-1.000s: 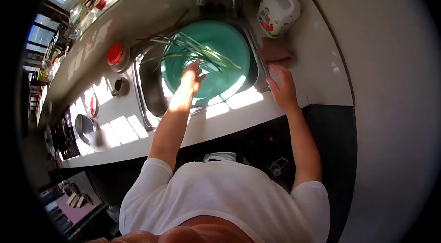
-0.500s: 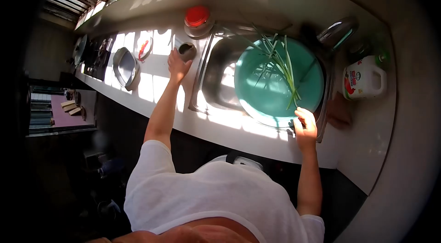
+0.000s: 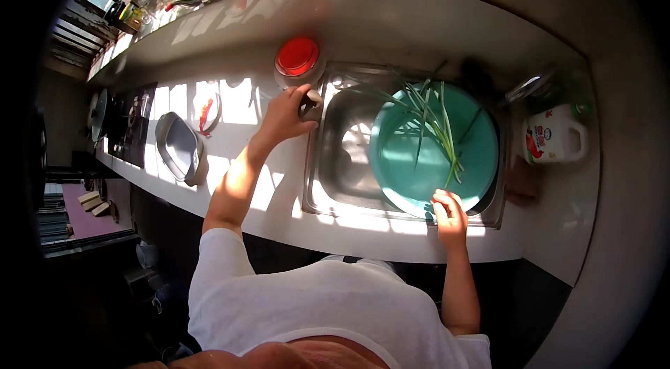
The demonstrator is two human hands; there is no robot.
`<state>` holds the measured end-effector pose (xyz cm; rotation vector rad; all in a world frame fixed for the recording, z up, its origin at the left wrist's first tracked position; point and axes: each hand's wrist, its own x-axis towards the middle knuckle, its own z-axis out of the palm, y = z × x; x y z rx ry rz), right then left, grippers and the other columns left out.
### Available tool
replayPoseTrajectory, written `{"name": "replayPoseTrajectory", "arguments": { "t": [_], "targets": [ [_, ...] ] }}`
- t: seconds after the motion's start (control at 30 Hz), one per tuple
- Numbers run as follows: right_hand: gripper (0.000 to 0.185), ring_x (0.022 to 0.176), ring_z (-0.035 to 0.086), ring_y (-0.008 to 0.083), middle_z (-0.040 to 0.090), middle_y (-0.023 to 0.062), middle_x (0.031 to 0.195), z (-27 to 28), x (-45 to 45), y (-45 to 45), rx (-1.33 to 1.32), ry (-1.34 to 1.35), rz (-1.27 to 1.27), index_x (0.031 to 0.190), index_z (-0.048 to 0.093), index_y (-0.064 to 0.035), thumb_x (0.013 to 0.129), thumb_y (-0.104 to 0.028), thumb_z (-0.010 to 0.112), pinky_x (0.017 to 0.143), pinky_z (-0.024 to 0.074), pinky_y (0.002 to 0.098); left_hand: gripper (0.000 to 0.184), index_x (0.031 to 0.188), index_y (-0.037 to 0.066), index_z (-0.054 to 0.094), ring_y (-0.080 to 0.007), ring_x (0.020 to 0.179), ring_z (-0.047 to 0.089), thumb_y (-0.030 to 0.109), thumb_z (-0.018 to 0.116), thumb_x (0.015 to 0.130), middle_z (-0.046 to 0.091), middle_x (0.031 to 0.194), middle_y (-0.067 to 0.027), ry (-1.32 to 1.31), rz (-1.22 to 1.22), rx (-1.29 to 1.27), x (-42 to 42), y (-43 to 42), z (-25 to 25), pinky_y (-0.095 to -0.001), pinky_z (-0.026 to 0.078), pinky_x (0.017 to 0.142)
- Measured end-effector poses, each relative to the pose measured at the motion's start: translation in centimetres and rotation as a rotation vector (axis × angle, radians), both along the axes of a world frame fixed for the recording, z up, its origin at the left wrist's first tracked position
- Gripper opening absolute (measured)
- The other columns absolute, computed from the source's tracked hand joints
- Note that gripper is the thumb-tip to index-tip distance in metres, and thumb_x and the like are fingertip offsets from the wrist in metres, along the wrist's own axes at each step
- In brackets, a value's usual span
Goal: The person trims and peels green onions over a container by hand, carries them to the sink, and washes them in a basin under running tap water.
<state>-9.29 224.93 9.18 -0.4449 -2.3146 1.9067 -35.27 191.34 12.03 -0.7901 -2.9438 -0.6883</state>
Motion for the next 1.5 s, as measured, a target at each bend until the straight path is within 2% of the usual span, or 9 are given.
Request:
{"name": "replayPoseTrajectory", "arguments": {
  "t": [0.4,0.7,0.77,0.83,0.9,1.0,1.2,1.37,1.5],
  "targets": [
    [0.013,0.079,0.059,0.0169,0.057,0.0118,0.095,0.7,1.0,-1.8,0.066,-0.023,-0.161,0.089,0.058,0.0043,0.078,0.006,0.051,0.072,0.0477,0.0254,0.076,0.124,0.007,0.041,-0.0316,0.097,0.054,0.045,0.063,0.063,0.053,0.106,-0.0166,0.429,-0.114,-0.068,-14.5,13.5,16.5,-0.0391,0.04,0.086],
    [0.013,0.078,0.059,0.0168,0.059,0.0121,0.091,1.3,1.4,-2.0,0.115,-0.03,-0.188,0.088,0.058,0.0046,0.077,0.003,0.052,0.073,0.0472,0.0265,0.063,0.117,0.011,0.048,-0.0316,0.099,0.055,0.039,0.064,0.062,0.056,0.106,-0.0166,0.141,-0.171,-0.365,-20.7,19.5,18.6,-0.0433,0.043,0.082],
    [0.013,0.079,0.059,0.0169,0.059,0.0123,0.089,1.1,1.7,-1.8,0.102,-0.038,-0.205,0.087,0.058,0.0049,0.077,0.003,0.052,0.075,0.0467,0.0267,0.056,0.116,0.013,0.049,-0.0275,0.102,0.053,0.038,0.061,0.067,0.059,0.104,-0.0108,0.268,-0.165,-0.365,-20.6,19.5,18.3,-0.0447,0.04,0.083],
    [0.013,0.081,0.058,0.0168,0.058,0.0122,0.092,0.6,1.8,-1.5,0.111,-0.047,-0.157,0.088,0.058,0.0048,0.077,0.004,0.051,0.075,0.0465,0.0267,0.046,0.099,-0.002,0.053,-0.0345,0.082,0.055,0.03,0.061,0.067,0.057,0.092,-0.0177,0.736,-0.314,-0.018,-18.9,17.5,17.3,-0.042,0.046,0.071],
    [0.014,0.081,0.058,0.0168,0.057,0.0122,0.095,1.2,1.6,-1.8,0.033,-0.051,-0.172,0.091,0.057,0.0044,0.079,0.005,0.05,0.076,0.0465,0.0268,0.049,0.116,0.011,0.048,-0.0287,0.1,0.053,0.029,0.062,0.073,0.057,0.105,-0.0124,0.687,-0.365,0.226,-17.2,14.6,16.0,-0.041,0.042,0.084],
    [0.014,0.082,0.058,0.0166,0.056,0.0121,0.098,0.8,1.5,-1.6,0.024,-0.031,-0.13,0.092,0.057,0.0044,0.08,0.005,0.049,0.076,0.0464,0.0266,0.052,0.119,0.008,0.046,-0.0304,0.104,0.049,0.023,0.065,0.073,0.053,0.11,-0.0138,0.406,-0.192,0.254,-11.0,7.1,12.1,-0.0383,0.04,0.089],
    [0.014,0.082,0.058,0.0158,0.055,0.0116,0.098,1.7,0.1,-2.3,-0.001,-0.006,-0.072,0.094,0.056,0.0041,0.081,0.006,0.049,0.076,0.0463,0.0261,0.102,0.136,0.005,0.014,-0.0449,0.119,0.027,0.029,0.077,0.059,0.021,0.13,-0.032,0.221,0.219,-0.012,-7.6,-2.3,-4.4,-0.0477,0.031,0.096],
    [0.015,0.085,0.057,0.0149,0.055,0.0105,0.1,0.9,-0.3,-2.6,-0.029,-0.026,-0.049,0.096,0.056,0.0021,0.082,0.004,0.05,0.076,0.0459,0.0256,0.104,0.136,0.005,0.008,-0.0477,0.117,0.028,0.027,0.076,0.06,0.019,0.13,-0.0326,0.293,0.284,0.084,-7.0,-1.7,-8.2,-0.0493,0.031,0.094],
    [0.027,0.098,0.053,0.0215,0.054,0.0125,0.106,1.2,-0.6,-0.2,0.281,-0.072,-0.109,0.106,0.054,-0.0014,0.08,-0.005,0.055,0.087,0.041,0.0292,0.088,0.134,0.001,0.019,-0.0447,0.118,0.028,0.019,0.069,0.065,0.02,0.131,-0.0303,0.41,0.257,0.153,-4.1,1.3,-5.4,-0.048,0.029,0.096]
  ]
}}
